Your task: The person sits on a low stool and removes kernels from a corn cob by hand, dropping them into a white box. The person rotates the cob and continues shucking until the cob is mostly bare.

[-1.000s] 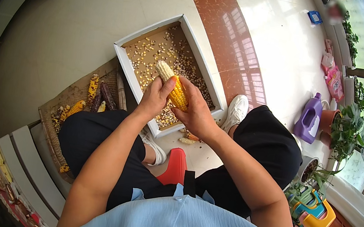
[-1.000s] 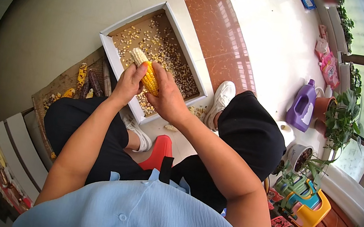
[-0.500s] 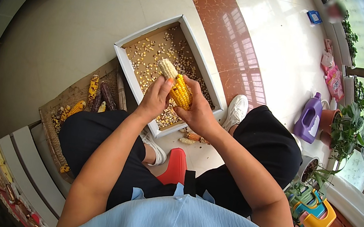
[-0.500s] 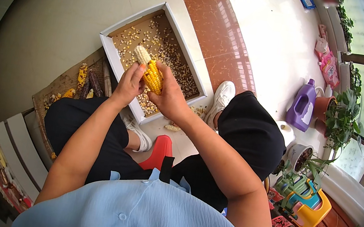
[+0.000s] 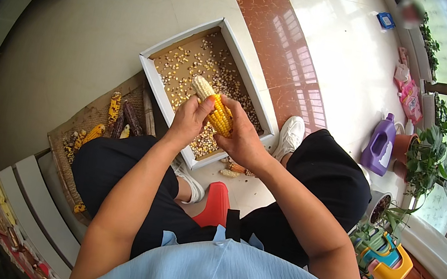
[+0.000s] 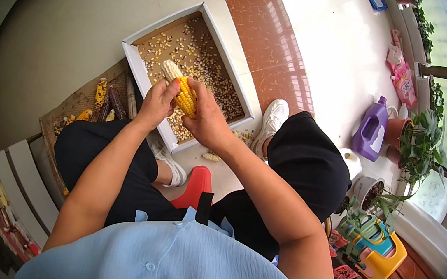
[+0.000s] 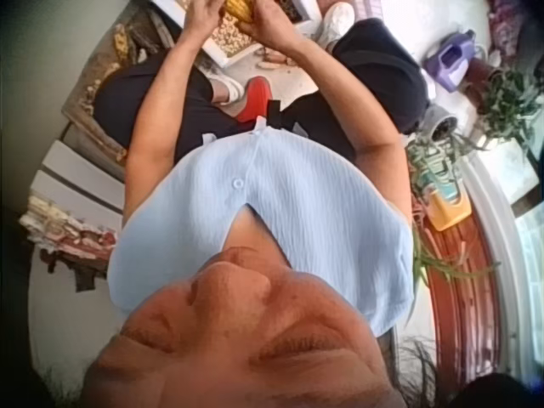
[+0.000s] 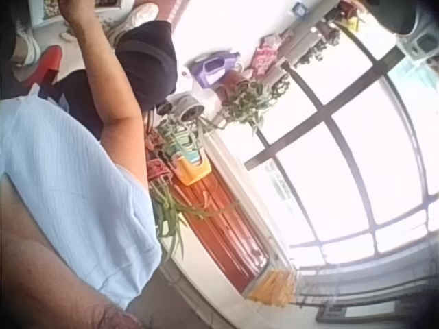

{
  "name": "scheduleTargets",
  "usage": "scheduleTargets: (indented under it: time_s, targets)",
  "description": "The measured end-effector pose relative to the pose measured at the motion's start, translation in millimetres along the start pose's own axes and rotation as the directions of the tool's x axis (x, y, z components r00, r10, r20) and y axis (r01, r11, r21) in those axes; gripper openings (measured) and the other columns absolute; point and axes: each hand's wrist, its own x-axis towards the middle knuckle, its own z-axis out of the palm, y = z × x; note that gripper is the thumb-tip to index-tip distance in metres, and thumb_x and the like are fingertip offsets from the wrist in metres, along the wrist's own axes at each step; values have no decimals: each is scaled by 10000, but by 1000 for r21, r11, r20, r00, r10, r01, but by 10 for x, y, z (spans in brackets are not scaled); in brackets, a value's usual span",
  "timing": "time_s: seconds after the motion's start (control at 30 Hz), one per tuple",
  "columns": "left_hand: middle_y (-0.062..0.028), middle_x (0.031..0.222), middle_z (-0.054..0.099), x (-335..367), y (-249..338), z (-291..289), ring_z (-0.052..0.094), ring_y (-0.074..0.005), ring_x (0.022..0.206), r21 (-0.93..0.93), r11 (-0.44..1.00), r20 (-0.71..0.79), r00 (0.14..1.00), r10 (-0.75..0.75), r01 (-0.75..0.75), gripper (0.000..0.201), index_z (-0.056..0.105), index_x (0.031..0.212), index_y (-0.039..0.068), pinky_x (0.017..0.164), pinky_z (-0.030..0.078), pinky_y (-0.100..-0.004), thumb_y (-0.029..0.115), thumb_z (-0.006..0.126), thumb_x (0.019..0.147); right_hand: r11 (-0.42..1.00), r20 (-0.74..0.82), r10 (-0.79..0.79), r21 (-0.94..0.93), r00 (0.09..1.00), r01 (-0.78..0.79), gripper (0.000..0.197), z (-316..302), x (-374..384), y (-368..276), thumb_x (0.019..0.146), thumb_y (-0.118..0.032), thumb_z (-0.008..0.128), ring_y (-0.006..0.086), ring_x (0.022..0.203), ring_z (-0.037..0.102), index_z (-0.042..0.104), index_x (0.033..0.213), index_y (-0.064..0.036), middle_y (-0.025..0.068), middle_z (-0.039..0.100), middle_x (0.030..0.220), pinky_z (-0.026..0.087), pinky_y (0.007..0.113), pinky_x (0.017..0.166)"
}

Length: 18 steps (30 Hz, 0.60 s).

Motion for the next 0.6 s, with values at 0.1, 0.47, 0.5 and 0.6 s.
scheduleTargets:
  time_s: [0.1,0.47,0.5,0.6]
  targets:
    - [-33,551,497,13,-4,-31,481,-106,487,18,1000,-42,999,10,-9,509,513,758,6,440,374,-276,489,477,914,997,14,46,61,999,-47,695,-5,5,-42,660,16,629,395,1087,478,326,1285,-26,239,463,1139,409,395,929]
    - [-15,595,498,27,-66,34,430,-60,468,77,996,-7,999,38,-37,577,528,770,26,410,328,-233,589,465,874,985,-12,-15,-175,1000,13,690,40,-22,-12,673,19,640,371,1093,478,340,1291,-43,202,470,1152,415,379,936]
    - [-14,602,500,41,-109,-13,436,-56,491,70,998,18,1000,2,-4,581,529,804,18,425,331,-227,596,498,854,994,-31,11,-111,999,-14,678,21,-12,-33,665,12,651,358,1098,490,361,1275,-37,202,481,1158,415,371,938]
    - [-21,613,507,-17,177,-24,456,-52,533,-136,985,128,988,-88,106,555,520,840,14,447,342,-226,568,507,865,1000,-42,16,-24,999,-17,680,-68,31,-43,657,11,660,348,1102,504,372,1270,-39,205,495,1160,418,363,935]
